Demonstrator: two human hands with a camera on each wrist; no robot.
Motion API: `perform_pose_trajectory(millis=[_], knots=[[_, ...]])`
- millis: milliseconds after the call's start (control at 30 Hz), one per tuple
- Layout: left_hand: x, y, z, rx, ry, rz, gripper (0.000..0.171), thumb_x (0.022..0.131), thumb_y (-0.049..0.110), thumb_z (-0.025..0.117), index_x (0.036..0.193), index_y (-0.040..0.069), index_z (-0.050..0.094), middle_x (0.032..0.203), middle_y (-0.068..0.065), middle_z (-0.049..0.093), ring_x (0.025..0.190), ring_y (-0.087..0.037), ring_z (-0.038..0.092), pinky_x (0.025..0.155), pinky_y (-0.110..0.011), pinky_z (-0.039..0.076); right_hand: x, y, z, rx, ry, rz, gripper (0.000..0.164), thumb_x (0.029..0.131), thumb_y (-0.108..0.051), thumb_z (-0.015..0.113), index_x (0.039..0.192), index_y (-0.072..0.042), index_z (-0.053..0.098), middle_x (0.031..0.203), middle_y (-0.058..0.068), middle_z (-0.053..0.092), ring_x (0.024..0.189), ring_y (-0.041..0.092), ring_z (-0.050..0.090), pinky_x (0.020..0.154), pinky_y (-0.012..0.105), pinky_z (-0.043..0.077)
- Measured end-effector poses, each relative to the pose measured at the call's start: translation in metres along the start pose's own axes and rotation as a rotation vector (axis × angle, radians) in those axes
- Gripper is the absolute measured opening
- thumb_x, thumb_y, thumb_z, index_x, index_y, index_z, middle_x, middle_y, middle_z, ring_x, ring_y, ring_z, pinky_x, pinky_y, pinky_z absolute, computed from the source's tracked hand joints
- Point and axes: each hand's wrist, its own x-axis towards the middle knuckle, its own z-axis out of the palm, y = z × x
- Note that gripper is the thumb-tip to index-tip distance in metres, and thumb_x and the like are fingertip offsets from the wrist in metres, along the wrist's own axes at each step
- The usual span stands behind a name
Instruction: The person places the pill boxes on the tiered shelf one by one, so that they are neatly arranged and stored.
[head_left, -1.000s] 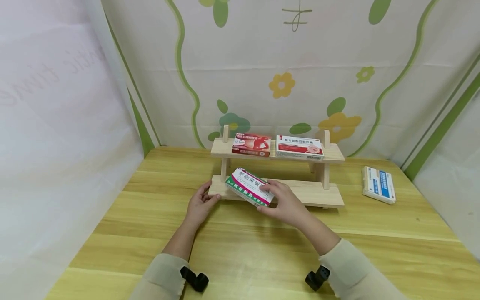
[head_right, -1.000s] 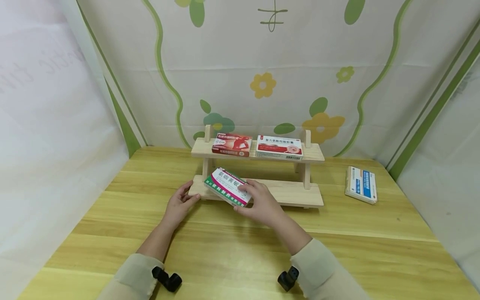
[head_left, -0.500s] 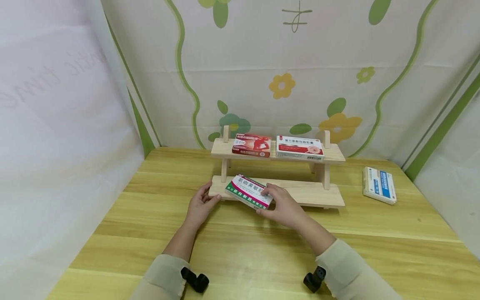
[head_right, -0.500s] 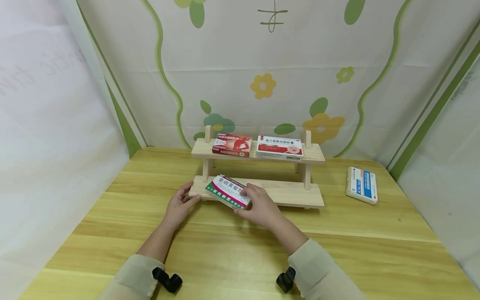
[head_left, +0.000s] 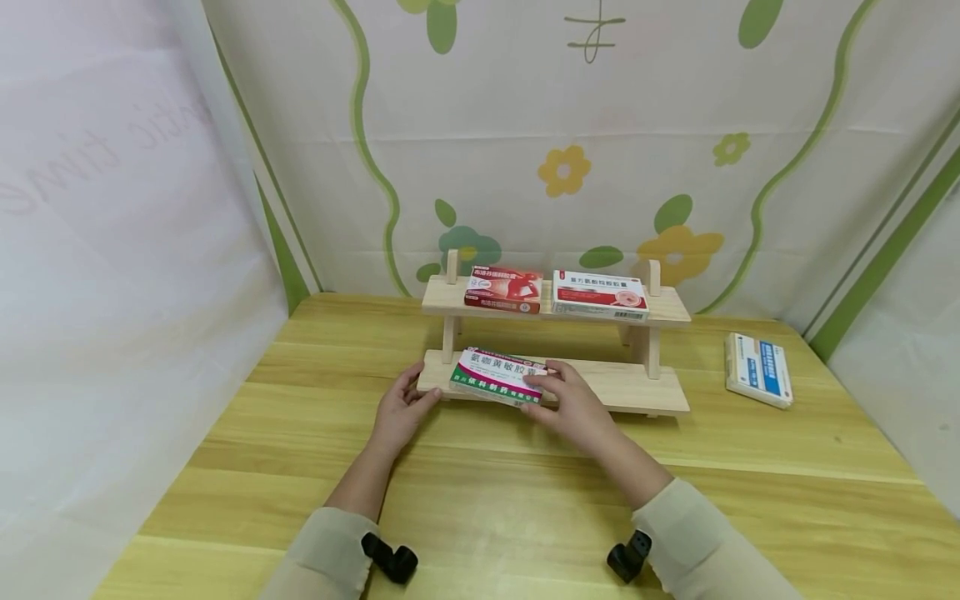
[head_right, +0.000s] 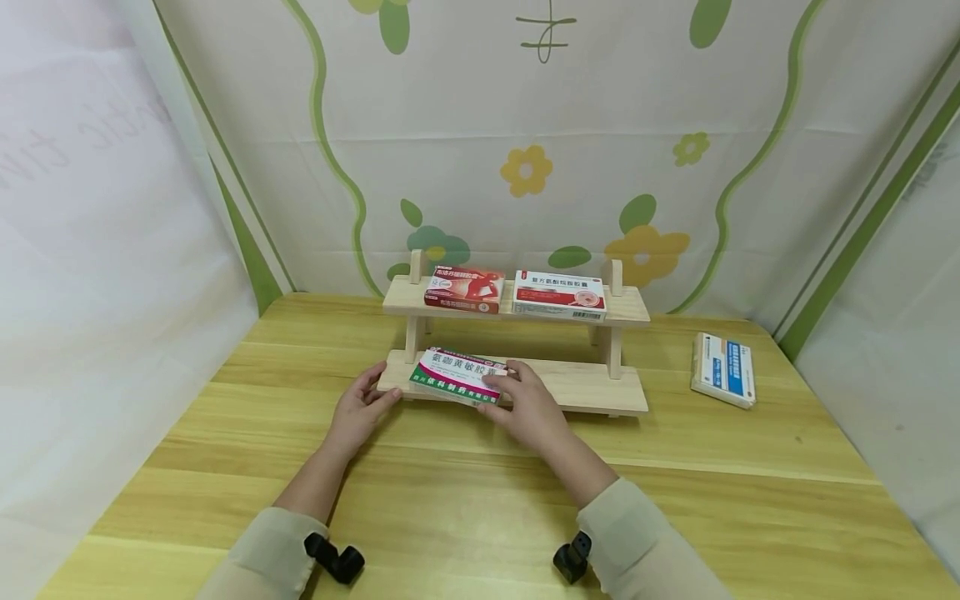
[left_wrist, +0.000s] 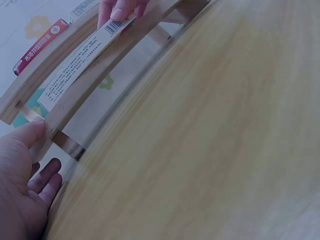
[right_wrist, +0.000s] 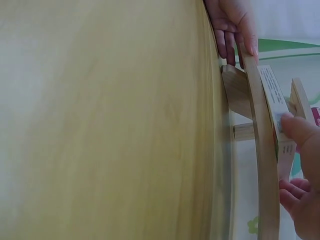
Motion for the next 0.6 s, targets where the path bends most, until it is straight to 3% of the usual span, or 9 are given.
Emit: perform_pose_trajectory(millis=[367, 600], knots=[[0.0010, -0.0027, 0.0005, 0.013, 0.010, 0.022, 0.063, 0.090, 0.009, 0.070, 0.147, 0.006, 0.043, 0.145, -0.020, 0.049, 0.107, -0.023, 0.060, 0.077, -0.011, 0.050, 0.0041, -0.0011, 0.0026, 0.021, 0.066, 0.030, 0.043, 0.091, -0.032, 0.070, 0.128, -0.011, 0.065, 0.138, 0.017, 0.052, 0.127, 0.038, 0.052, 0.106, 0.053, 0.043], [0.0017, -0.0032, 0.0007, 0.014, 0.008, 0.009, 0.063, 0.091, 0.012, 0.070, 0.148, 0.007, 0.042, 0.146, -0.021, 0.048, 0.112, -0.026, 0.059, 0.078, -0.011, 0.049, 0.0062, -0.0006, 0.0049, 0.020, 0.072, 0.042, 0.044, 0.093, -0.032, 0.068, 0.130, -0.010, 0.064, 0.140, 0.017, 0.052, 0.129, 0.037, 0.050, 0.108, 0.053, 0.042]])
